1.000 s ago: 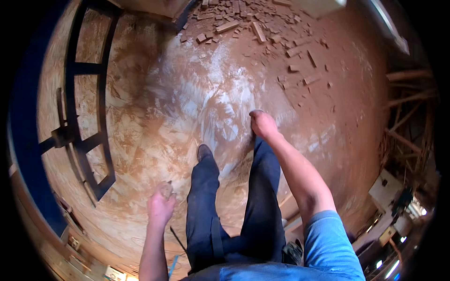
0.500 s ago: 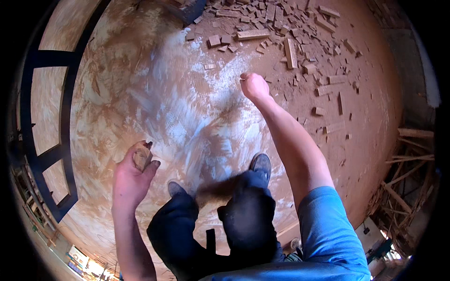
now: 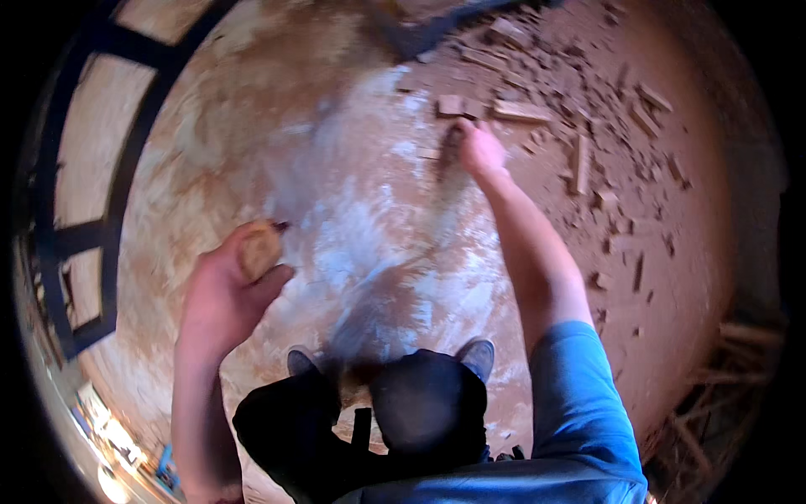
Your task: The person uses a bow saw to cut a small wooden piece on a workbench. They then apply glue to the cut piece and attach it to a larger wooden assembly. Finally, they use an angle grinder with a sanding disc to smooth the edges of the joined wood.
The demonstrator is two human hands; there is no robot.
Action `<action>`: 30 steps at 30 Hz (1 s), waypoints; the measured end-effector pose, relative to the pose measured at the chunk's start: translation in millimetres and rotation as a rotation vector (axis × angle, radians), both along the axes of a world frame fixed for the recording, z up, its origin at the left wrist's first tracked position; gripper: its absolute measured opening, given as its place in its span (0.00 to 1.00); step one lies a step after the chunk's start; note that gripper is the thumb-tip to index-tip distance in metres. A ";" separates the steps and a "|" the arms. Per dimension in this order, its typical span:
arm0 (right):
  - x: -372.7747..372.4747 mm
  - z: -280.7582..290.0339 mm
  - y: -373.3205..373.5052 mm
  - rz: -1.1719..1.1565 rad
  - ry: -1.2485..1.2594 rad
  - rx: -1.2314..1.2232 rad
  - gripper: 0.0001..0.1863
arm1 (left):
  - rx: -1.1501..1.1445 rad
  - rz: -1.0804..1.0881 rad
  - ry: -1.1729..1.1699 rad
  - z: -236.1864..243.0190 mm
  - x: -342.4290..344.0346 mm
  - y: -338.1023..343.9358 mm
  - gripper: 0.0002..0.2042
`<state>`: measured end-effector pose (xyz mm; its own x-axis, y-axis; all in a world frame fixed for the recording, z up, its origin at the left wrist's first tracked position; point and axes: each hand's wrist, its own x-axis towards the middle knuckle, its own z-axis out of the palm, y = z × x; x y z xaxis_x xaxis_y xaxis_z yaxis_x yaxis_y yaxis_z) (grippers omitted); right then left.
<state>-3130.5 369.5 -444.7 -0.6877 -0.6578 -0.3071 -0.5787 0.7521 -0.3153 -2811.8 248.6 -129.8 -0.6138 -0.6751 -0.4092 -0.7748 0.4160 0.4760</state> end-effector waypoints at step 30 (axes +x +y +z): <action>232.6 490.0 191.0 -0.844 -1.763 -1.097 0.18 | 0.139 -0.215 -0.211 266.3 16.8 143.6 0.23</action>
<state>-2897.9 560.5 45.3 -0.3470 -0.7427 -0.5727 0.9262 -0.1754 -0.3337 -2795.0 392.2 136.6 -0.6283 -0.4678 -0.6216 -0.7638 0.5231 0.3782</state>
